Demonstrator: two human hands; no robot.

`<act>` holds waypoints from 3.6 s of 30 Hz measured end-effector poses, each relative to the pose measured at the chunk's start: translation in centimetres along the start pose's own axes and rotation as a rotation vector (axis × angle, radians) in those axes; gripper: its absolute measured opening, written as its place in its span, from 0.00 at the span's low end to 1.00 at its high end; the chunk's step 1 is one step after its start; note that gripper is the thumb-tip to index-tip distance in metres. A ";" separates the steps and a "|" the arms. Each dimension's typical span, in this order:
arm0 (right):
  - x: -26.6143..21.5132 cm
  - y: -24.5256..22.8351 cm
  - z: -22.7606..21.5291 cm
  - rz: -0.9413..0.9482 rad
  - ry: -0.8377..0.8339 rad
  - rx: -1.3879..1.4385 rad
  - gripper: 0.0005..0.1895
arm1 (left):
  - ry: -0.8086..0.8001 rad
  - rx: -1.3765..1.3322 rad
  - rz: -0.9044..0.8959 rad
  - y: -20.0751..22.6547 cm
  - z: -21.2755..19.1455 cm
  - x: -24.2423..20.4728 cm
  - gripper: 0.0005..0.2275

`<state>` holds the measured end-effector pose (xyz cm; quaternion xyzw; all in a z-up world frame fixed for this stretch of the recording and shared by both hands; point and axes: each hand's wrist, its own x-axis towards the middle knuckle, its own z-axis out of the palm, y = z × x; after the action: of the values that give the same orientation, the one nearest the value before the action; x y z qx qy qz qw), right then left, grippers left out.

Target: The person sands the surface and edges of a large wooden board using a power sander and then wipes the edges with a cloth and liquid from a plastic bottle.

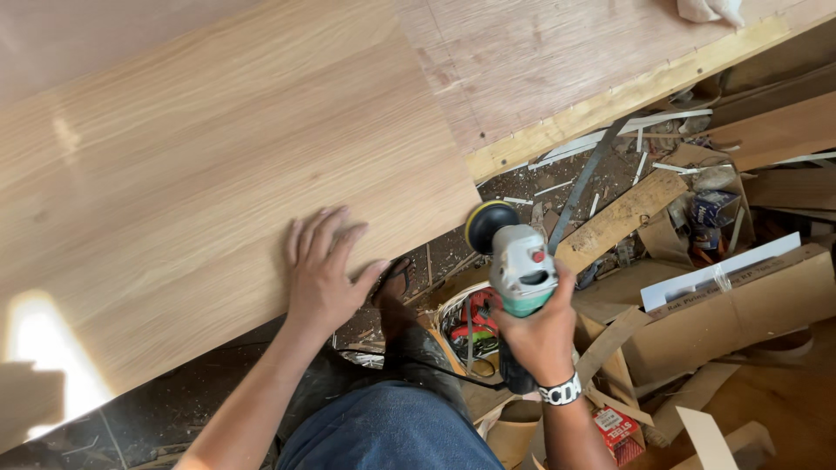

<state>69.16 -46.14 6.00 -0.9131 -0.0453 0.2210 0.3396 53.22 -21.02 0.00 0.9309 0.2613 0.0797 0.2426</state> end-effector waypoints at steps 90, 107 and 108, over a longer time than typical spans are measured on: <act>0.7 0.3 -0.2 0.009 0.091 0.150 0.54 | -0.231 0.010 -0.043 1.1 -0.6 1.8 0.27; 1.7 6.3 6.0 -0.218 0.291 0.307 0.56 | 0.290 0.140 0.365 2.8 -0.7 0.8 0.07; 1.4 6.7 6.8 -0.262 0.301 0.308 0.57 | 0.289 0.131 0.378 1.5 -1.1 -0.4 0.06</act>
<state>66.98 -46.88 -3.40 -0.8595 -0.0778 0.0413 0.5036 53.25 -21.91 1.68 0.9560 0.1191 0.2387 0.1225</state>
